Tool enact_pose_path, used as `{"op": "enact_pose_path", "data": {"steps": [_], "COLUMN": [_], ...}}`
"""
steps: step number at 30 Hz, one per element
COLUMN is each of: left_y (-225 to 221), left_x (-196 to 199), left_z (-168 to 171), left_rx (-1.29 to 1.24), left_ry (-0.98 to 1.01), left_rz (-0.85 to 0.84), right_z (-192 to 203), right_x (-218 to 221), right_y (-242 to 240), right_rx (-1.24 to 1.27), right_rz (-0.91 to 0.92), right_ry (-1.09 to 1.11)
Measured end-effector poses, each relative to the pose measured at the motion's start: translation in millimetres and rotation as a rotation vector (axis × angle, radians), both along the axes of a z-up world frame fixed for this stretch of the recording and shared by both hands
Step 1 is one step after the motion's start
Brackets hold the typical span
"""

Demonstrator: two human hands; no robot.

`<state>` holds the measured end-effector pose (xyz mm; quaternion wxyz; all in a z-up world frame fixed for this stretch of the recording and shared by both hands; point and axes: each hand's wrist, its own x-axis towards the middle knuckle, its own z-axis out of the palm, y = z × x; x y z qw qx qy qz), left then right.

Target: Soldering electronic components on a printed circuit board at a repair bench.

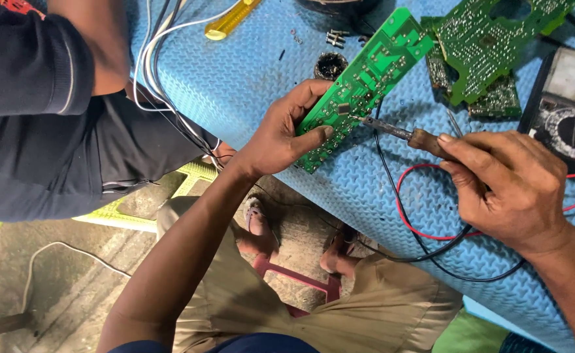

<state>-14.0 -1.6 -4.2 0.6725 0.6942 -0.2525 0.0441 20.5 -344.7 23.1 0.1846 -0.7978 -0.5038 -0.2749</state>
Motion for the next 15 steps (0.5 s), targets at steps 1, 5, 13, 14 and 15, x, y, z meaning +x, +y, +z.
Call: {"op": "enact_pose_path", "data": {"steps": [1, 5, 13, 14, 15], "left_y": [0.1, 0.4, 0.2, 0.0, 0.1], "left_x": [0.1, 0.3, -0.6, -0.6, -0.1], "left_z": [0.1, 0.8, -1.7, -1.9, -1.5], "left_rx": [0.005, 0.018, 0.002, 0.019, 0.038], "left_ry": [0.004, 0.001, 0.010, -0.012, -0.036], "left_rz": [-0.007, -0.006, -0.003, 0.011, 0.028], "right_z": [-0.6, -0.6, -2.8, -2.6, -1.9], "right_x": [0.0, 0.8, 0.5, 0.0, 0.5], "right_y": [-0.1, -0.2, 0.0, 0.1, 0.7], "right_rx": [0.005, -0.030, -0.033, -0.022, -0.011], "right_rz": [-0.007, -0.023, -0.028, -0.024, -0.019], "right_ry": [0.004, -0.020, 0.014, 0.021, 0.025]}}
